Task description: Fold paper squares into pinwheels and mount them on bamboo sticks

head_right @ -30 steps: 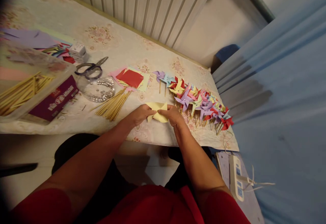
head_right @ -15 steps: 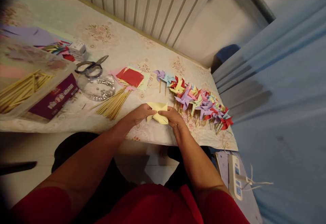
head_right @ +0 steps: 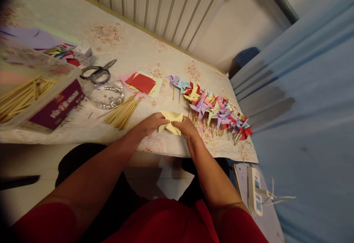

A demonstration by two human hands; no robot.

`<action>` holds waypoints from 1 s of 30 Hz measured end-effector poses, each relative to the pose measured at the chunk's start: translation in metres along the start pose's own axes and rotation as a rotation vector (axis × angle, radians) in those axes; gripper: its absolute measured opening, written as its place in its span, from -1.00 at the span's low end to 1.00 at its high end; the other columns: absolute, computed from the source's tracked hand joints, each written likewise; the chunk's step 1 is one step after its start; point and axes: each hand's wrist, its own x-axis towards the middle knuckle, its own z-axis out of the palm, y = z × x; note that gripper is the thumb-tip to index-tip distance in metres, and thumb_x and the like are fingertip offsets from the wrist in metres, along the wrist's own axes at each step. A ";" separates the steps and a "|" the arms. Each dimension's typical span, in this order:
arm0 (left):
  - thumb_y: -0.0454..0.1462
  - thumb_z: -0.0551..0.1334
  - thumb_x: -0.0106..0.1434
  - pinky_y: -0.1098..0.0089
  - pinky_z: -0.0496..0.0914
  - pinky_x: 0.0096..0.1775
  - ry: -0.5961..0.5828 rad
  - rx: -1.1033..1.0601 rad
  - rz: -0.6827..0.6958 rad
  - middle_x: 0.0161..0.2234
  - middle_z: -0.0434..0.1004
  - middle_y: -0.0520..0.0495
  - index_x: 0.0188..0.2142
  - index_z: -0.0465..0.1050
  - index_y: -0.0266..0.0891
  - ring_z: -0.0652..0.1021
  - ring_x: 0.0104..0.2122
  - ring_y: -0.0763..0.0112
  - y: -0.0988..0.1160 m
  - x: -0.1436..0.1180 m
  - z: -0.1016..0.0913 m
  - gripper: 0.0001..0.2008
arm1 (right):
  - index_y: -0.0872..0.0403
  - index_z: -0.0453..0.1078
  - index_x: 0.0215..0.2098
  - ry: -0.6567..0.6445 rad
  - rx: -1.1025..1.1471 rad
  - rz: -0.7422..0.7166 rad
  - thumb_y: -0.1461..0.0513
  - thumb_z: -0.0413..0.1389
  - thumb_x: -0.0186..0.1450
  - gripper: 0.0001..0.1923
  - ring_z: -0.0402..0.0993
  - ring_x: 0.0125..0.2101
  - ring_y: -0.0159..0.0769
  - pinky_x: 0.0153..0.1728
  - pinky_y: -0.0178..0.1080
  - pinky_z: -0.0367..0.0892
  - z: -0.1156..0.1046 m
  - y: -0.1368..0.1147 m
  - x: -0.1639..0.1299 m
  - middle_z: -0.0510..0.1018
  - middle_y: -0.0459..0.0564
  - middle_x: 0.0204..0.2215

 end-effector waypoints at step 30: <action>-0.24 0.35 -0.04 0.43 0.33 -0.36 0.412 -0.269 0.187 -0.57 0.49 0.02 -0.52 0.47 -0.30 0.44 -0.53 0.47 -0.014 0.007 0.014 -0.85 | 0.08 0.44 -0.25 0.352 0.369 -0.291 0.19 0.26 -0.02 -0.66 0.55 -0.31 -0.27 -0.17 -0.22 0.47 0.069 0.026 0.019 0.62 -0.07 -0.34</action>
